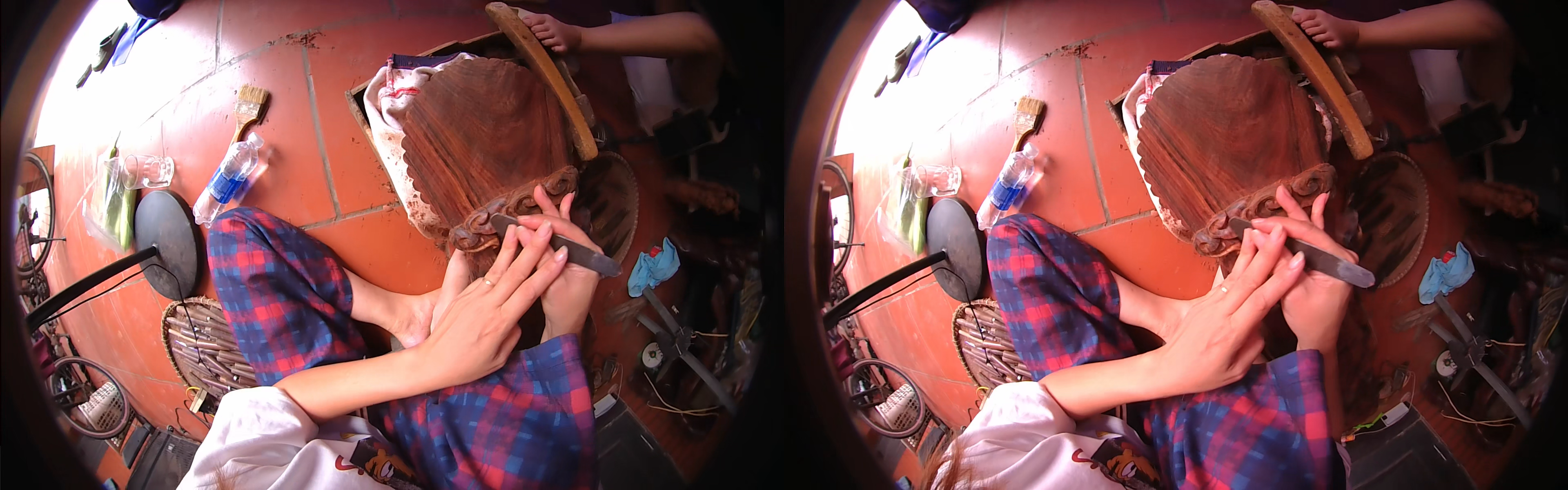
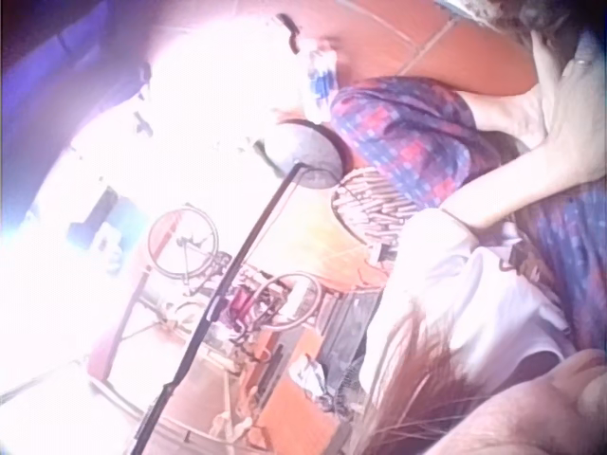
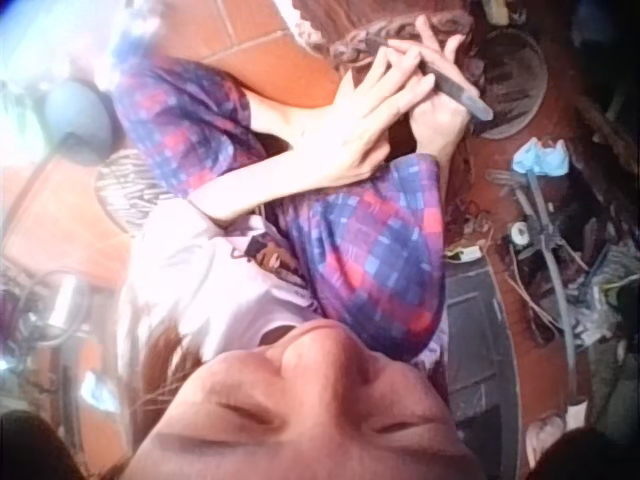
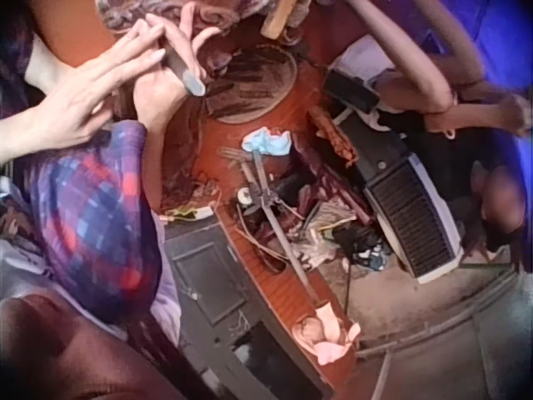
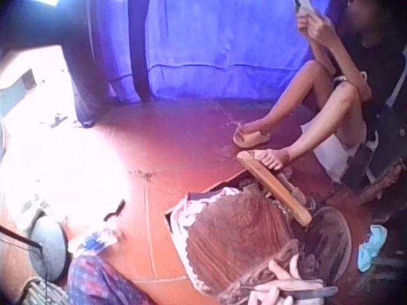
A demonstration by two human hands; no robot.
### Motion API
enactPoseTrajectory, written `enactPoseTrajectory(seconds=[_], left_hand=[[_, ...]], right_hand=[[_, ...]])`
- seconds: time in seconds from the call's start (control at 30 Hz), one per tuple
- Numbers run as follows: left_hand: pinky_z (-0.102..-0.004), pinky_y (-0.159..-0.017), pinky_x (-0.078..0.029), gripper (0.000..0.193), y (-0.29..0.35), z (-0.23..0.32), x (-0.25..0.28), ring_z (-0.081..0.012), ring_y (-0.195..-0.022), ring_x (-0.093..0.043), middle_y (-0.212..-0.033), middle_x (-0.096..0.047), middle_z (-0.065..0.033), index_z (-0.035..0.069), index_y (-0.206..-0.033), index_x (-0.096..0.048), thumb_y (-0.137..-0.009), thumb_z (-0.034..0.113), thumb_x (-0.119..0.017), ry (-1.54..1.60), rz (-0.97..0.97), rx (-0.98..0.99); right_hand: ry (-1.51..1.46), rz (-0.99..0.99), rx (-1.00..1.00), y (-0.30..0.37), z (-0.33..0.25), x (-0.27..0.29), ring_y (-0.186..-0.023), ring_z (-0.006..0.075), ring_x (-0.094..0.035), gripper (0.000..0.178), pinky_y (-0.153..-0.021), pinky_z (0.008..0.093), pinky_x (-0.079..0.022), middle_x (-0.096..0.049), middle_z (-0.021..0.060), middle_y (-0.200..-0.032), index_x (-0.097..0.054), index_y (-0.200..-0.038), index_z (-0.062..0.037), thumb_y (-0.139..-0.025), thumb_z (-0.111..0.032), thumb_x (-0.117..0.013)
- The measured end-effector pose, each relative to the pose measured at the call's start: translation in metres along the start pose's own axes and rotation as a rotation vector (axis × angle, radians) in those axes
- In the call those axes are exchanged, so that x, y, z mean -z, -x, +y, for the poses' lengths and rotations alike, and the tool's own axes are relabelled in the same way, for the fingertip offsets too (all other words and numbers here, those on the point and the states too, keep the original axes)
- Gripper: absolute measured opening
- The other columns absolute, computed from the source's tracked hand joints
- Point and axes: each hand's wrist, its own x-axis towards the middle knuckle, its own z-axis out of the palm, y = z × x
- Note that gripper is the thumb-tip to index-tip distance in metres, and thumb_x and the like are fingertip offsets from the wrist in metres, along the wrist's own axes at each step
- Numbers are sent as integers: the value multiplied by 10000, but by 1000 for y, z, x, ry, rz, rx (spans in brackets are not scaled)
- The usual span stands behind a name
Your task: The person sits on the floor and uses a small carving knife to refine the details of a wooden sculpture. They hold the piece steady with one hand while carefully scraping and shaping the surface with the other.
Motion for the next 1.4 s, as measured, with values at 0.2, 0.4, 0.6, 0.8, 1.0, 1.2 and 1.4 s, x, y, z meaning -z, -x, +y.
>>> enactPoseTrajectory(seconds=[0.2,0.4,0.6,0.8,1.0,1.2,1.4], left_hand=[[-492,-1151,-278,889,7,1,2,-452,-1475,-126,-1608,-116,-240,42,-1523,-287,-688,-126,-540,18,11,12],[-478,-1161,-260,840,3,4,2,-456,-1473,-127,-1595,-135,-265,15,-1514,-294,-721,-128,-534,30,20,-1],[-487,-1143,-285,844,-7,1,-1,-452,-1473,-141,-1604,-135,-237,40,-1527,-279,-746,-108,-560,28,-7,-13],[-482,-1151,-274,836,-4,-3,-6,-442,-1474,-145,-1599,-129,-253,19,-1522,-272,-750,-91,-576,24,-32,1],[-481,-1156,-271,847,4,1,-7,-444,-1472,-148,-1600,-119,-252,13,-1522,-263,-745,-85,-587,-7,-11,7],[-485,-1145,-296,856,2,2,-7,-445,-1472,-152,-1597,-127,-255,23,-1527,-255,-748,-68,-599,-34,-3,-3],[-482,-1145,-295,859,-6,3,-8,-448,-1472,-142,-1597,-125,-258,10,-1523,-253,-744,-67,-608,1,2,3]], right_hand=[[44,-49,24,4,-8,-4,-1142,319,-642,88,-1179,541,-207,-736,80,-881,-714,-923,9,-873,-12,-645],[16,-2,-16,3,-8,-3,-1144,338,-637,100,-1182,552,-189,-736,68,-877,-724,-929,-10,-862,-13,-650],[-90,55,-43,-2,-1,4,-1182,359,-615,109,-1190,569,-142,-742,73,-865,-740,-901,-9,-866,-19,-637],[-16,-45,8,-6,3,9,-1158,346,-632,123,-1194,564,-128,-739,73,-855,-751,-902,-10,-842,-10,-643],[57,-170,143,-4,4,13,-1105,305,-661,112,-1201,544,-141,-736,75,-858,-737,-875,10,-837,-1,-632],[-28,-118,94,-5,6,12,-1127,316,-649,113,-1201,548,-129,-737,72,-855,-732,-900,9,-849,-14,-634],[-81,16,-42,-5,3,7,-1163,325,-634,106,-1201,551,-124,-740,70,-862,-735,-895,0,-837,1,-645]])
